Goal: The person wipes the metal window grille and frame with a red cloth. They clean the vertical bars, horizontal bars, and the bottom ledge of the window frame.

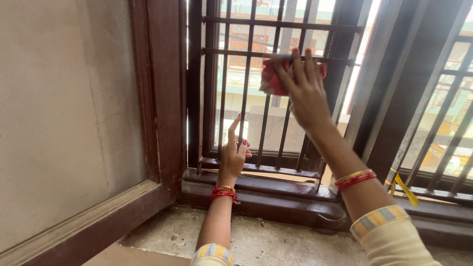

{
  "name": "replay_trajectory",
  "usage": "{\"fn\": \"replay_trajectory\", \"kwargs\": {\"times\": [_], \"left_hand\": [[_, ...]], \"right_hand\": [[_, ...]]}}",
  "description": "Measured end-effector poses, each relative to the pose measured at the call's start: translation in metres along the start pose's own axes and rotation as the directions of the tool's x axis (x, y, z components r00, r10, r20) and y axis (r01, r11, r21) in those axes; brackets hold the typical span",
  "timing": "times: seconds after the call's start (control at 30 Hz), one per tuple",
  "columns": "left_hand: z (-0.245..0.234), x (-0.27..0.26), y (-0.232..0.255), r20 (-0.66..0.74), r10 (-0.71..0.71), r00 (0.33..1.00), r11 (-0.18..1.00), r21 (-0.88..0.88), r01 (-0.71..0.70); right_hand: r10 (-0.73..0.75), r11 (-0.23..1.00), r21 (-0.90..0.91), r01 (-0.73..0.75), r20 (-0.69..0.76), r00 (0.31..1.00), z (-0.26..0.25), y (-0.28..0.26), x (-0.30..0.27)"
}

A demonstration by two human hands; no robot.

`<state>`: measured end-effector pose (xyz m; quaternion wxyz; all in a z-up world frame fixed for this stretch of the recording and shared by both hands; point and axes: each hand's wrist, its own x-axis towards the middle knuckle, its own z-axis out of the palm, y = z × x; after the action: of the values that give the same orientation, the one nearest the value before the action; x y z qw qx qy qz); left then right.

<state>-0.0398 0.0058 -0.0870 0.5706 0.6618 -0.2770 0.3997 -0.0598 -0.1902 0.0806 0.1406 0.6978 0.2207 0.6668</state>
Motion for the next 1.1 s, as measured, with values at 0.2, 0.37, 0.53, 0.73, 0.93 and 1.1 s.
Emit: {"fn": "replay_trajectory", "kwargs": {"times": [0.2,0.37,0.53,0.73,0.93,1.1], "left_hand": [[0.001,-0.002,0.003,0.002,-0.022,1.000,1.000,-0.014,0.022],[0.001,-0.003,0.003,0.001,-0.027,1.000,1.000,-0.012,0.027],[0.001,-0.004,0.009,-0.005,-0.027,1.000,1.000,-0.004,0.027],[0.001,-0.004,0.014,-0.002,-0.051,0.999,0.998,0.028,0.051],[0.002,-0.004,0.012,0.012,-0.073,0.997,0.997,0.021,0.073],[0.002,-0.004,0.010,0.014,-0.039,0.999,0.999,0.020,0.039]], "right_hand": [[-0.043,0.995,0.090,0.031,0.131,0.990,0.004,-0.022,-0.063],[-0.126,0.981,0.169,0.097,0.169,0.978,-0.006,-0.048,-0.106],[-0.246,0.964,0.169,0.204,0.283,0.927,-0.020,-0.068,-0.145],[-0.238,0.737,0.637,-0.229,0.560,0.793,-0.057,-0.069,-0.139],[0.226,-0.177,0.488,-0.855,0.865,0.448,-0.090,-0.014,-0.086],[0.811,-0.155,0.886,-0.437,0.367,0.457,-0.097,0.022,-0.063]]}}
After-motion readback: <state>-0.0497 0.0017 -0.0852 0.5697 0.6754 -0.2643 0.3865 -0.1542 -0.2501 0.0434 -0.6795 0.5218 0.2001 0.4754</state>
